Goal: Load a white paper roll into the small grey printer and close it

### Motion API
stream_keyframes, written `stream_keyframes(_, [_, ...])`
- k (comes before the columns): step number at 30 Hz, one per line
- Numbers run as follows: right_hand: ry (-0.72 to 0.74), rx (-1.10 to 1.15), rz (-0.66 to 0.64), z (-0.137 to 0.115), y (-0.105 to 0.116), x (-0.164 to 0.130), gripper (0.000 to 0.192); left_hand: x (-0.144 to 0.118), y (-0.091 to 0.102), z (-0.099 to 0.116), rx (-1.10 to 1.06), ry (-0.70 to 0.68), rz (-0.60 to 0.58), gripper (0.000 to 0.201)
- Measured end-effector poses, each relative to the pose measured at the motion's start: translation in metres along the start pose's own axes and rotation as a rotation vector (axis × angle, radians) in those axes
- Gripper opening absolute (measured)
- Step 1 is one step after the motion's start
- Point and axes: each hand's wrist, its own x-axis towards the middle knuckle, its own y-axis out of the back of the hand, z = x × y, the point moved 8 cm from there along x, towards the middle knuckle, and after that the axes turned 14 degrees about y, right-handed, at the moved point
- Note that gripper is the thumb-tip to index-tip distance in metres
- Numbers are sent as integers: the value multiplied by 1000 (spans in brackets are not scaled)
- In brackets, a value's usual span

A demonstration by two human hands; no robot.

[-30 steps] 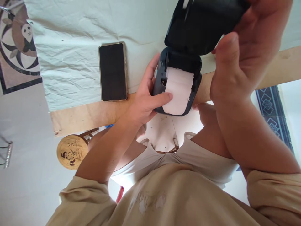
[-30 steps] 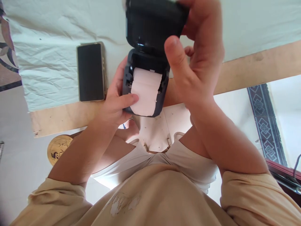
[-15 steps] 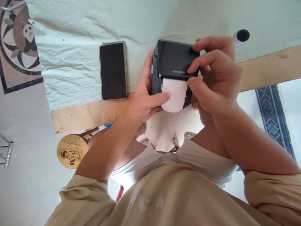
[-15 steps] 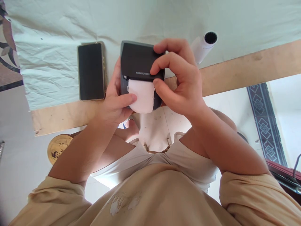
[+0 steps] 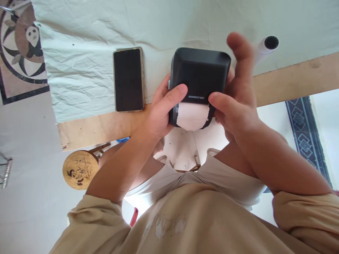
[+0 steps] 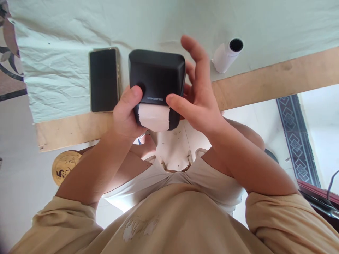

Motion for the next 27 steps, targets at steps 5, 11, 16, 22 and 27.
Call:
stream_keyframes(5, [-37, 267, 13, 12, -2, 0, 68, -1, 3, 3, 7, -8, -21, 14])
stream_keyframes(11, [-71, 205, 1, 14, -3, -1, 73, 1, 4, 1, -32, -3, -40, 17])
stream_keyframes(16, [-34, 258, 1, 14, -4, 0, 71, 1, -4, 0, -93, 42, -80, 31])
stream_keyframes(22, [-44, 279, 19, 20, -2, -1, 67, 6, 6, -1, -22, 69, -14, 39])
stream_keyframes(27, [24, 217, -24, 16, -3, 1, 73, 8, 15, -3, -11, 20, 31, 37])
